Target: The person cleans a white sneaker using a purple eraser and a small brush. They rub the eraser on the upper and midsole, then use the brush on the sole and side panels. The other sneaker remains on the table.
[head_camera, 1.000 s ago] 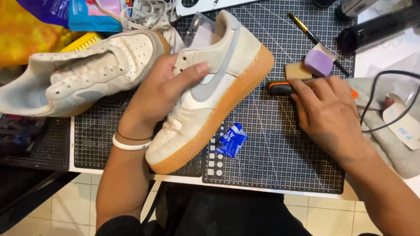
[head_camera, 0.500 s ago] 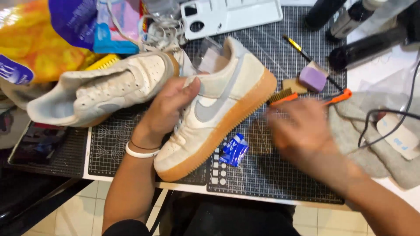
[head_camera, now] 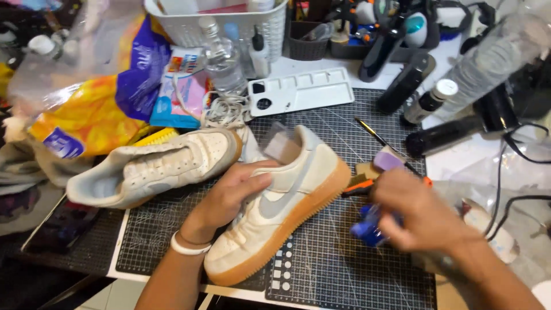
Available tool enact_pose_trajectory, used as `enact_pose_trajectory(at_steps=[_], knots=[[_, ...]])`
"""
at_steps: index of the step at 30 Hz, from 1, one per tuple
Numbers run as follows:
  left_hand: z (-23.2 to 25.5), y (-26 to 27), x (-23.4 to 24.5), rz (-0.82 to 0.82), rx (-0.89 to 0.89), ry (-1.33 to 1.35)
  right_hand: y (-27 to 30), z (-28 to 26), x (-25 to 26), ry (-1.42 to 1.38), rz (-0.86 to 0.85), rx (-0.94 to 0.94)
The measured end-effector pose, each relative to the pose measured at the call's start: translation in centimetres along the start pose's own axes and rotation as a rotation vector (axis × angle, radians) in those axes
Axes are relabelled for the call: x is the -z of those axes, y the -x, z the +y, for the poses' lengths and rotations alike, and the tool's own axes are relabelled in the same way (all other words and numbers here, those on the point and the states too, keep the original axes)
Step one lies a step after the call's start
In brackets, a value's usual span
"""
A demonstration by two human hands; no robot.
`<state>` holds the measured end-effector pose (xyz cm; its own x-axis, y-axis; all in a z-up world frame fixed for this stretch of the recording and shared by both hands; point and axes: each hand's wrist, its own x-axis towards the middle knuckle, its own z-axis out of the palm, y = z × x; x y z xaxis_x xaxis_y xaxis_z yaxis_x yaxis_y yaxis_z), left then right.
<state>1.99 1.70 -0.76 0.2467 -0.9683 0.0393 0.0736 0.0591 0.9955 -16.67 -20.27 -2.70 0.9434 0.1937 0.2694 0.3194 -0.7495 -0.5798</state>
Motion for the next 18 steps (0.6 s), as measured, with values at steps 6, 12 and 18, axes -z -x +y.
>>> enact_pose_trajectory(at_steps=[6,12,18], knots=[[-1.7,0.4,-0.8,0.255,0.195,0.047,4.8,3.8,4.1,0.647,-0.259,-0.964],[-2.3,1.1,-3.3,0.988,0.139,0.090,6.9,4.4,5.1,0.968,-0.028,-0.968],[-2.1,0.1,-7.2,1.181,-0.032,0.274,3.6,5.7,1.5,0.428,0.339,-0.428]])
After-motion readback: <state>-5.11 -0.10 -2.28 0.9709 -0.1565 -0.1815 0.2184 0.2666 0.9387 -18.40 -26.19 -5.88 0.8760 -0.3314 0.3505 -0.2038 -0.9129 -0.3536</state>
